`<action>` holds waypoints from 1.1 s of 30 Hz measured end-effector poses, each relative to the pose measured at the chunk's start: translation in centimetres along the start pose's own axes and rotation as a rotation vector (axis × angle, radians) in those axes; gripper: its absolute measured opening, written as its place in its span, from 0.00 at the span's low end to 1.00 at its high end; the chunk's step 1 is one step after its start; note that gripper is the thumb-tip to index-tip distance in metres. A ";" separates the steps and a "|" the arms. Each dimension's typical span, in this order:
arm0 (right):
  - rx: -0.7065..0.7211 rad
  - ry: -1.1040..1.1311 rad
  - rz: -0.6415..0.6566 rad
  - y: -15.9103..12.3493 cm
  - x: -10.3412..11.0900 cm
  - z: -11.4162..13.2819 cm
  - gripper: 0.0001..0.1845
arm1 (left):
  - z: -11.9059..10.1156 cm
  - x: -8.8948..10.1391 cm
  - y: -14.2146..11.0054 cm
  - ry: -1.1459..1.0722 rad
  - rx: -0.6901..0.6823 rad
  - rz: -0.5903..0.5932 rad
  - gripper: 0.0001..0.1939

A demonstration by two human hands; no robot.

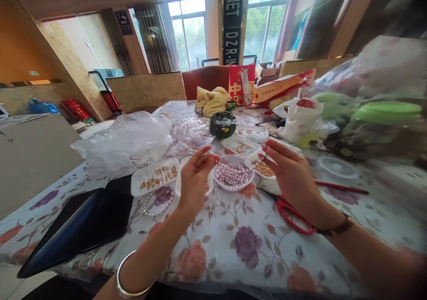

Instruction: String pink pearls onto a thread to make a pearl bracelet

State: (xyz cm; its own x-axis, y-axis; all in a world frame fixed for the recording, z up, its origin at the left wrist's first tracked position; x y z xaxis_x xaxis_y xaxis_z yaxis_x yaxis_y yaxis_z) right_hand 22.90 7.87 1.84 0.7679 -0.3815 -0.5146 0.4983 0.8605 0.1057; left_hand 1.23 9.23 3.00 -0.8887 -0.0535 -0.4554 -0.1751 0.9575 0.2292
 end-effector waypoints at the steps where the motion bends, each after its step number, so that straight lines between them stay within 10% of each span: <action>1: 0.001 -0.003 0.017 0.0 -0.1 0.0 0.09 | 0.1 0.0 0.0 0.001 0.002 0.012 0.13; 33: -0.048 -0.399 0.526 -4.2 -4.0 -0.5 0.18 | 0.5 -2.6 -1.7 0.027 0.122 0.377 0.23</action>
State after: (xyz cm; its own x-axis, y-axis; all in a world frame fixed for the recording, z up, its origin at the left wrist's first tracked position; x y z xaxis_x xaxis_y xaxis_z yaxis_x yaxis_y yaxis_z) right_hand 17.57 5.91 3.04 0.9988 0.0060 -0.0489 0.0046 0.9769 0.2136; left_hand 4.09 7.89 3.34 -0.8921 0.3025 -0.3356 0.2159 0.9380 0.2713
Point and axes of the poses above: each hand's wrist, its own y-axis towards the middle knuckle, its own x-axis out of the back of the hand, z = x × y, the point moved 7 cm from there along y, towards the middle knuckle, and after that the axes turned 8 degrees about -z, right-handed, at the moved point
